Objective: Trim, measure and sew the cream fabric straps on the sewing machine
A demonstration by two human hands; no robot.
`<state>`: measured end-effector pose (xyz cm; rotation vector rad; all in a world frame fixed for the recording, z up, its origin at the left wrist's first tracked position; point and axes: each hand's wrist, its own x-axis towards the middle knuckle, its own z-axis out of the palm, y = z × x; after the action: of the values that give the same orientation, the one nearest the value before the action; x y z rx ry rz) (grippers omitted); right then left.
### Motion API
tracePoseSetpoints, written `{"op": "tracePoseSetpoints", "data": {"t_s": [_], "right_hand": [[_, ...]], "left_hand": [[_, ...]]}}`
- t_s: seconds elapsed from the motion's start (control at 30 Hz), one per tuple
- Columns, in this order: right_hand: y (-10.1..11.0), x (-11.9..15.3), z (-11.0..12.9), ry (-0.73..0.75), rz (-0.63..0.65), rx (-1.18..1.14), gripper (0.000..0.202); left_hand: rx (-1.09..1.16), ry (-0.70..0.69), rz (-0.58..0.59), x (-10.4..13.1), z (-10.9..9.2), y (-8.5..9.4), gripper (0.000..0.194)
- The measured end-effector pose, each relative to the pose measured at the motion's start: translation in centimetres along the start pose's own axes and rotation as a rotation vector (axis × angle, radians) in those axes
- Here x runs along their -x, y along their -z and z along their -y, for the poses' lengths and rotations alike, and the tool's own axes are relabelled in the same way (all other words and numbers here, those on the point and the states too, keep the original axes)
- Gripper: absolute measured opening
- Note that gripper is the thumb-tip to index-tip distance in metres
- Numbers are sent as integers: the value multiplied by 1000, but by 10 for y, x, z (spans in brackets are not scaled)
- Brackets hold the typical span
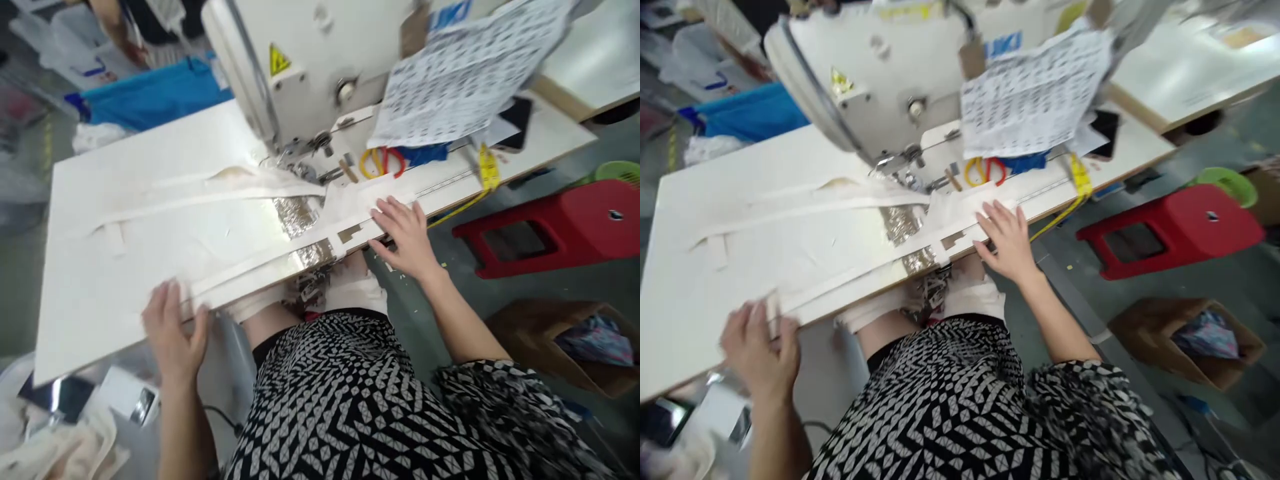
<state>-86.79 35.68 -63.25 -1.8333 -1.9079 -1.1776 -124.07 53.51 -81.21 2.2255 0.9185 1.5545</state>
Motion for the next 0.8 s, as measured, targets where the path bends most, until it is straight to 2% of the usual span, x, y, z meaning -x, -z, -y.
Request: {"op": "tracePoseSetpoints", "data": {"t_s": [0.1, 0.17, 0.2, 0.27, 0.33, 0.43, 0.5, 0.6, 0.73, 0.8], "right_hand": [[12, 5, -15, 130, -35, -20, 32], [17, 17, -21, 128, -75, -27, 20], [17, 27, -22, 109, -86, -40, 19], [11, 48, -20, 66, -66, -80, 22], [-3, 67, -12, 37, 26, -119, 26], [-31, 80, 8, 24, 245, -161, 26], [-43, 79, 19, 14, 369, -166, 29], [-42, 76, 21, -23, 410, -150, 35], [-26, 81, 1, -13, 340, -175, 42], [-42, 74, -9, 39, 338, -236, 36]], "left_hand": [[-103, -122, -13, -1, -4, -14, 41], [-117, -157, -105, 8, 1, -21, 24], [-118, -140, -171, 16, 4, -24, 17], [-129, -38, -281, 35, 10, -29, 17], [-161, 147, -320, 52, 15, -36, 21], [-169, 506, -231, 67, 21, -54, 27], [-136, 633, -137, 70, 22, -71, 30], [-90, 617, -44, 70, 13, -94, 34], [-75, 516, -10, 70, -19, -110, 37], [-117, 458, -31, 67, -35, -109, 36]]}}
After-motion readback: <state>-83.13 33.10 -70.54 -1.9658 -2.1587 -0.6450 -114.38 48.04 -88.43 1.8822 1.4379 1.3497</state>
